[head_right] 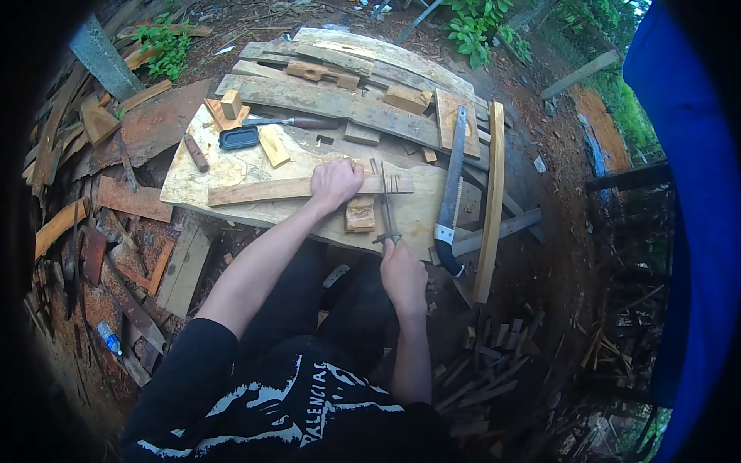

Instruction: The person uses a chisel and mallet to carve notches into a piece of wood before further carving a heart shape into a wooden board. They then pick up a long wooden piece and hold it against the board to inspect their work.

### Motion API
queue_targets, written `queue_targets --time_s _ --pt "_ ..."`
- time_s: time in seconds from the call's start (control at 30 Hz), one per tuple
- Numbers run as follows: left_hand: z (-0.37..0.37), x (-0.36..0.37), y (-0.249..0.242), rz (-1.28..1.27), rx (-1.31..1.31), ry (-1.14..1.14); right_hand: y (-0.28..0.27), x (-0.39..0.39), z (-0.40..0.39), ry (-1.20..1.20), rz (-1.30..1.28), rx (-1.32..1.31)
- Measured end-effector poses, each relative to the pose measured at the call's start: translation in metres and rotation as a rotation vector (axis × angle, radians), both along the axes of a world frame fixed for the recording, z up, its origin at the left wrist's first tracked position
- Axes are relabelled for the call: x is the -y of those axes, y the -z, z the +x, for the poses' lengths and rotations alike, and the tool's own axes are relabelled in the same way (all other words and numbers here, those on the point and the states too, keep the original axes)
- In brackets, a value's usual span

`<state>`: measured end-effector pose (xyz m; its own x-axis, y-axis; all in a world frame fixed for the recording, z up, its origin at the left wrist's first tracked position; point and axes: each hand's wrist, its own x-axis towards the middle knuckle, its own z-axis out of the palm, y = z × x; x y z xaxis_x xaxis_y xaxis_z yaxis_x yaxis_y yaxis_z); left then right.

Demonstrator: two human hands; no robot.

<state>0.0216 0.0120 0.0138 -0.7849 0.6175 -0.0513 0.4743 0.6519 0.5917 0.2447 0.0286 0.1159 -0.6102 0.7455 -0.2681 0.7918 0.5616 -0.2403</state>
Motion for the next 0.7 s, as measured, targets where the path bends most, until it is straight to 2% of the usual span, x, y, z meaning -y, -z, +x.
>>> queue_targets --time_s 0.1,0.2,0.3,0.43,0.5,0.7 --pt "-0.001 -0.001 -0.001 -0.001 0.002 0.01 0.008 -0.014 -0.015 -0.011 0.02 -0.025" --pt "0.001 -0.003 0.002 0.008 -0.024 0.009 0.048 -0.038 -0.058 0.0 0.038 -0.086" --pt "-0.004 0.0 0.003 0.003 -0.031 0.0 0.062 -0.045 -0.083 0.02 0.068 -0.129" --pt "-0.002 -0.002 -0.003 -0.036 0.027 -0.011 0.07 -0.034 -0.06 0.03 0.105 -0.14" --pt "-0.003 -0.002 -0.002 -0.025 0.029 -0.014 0.064 -0.013 -0.027 0.032 0.04 -0.178" --pt "-0.004 -0.002 -0.001 -0.023 0.043 0.017 0.019 0.03 0.04 0.075 -0.008 0.021"
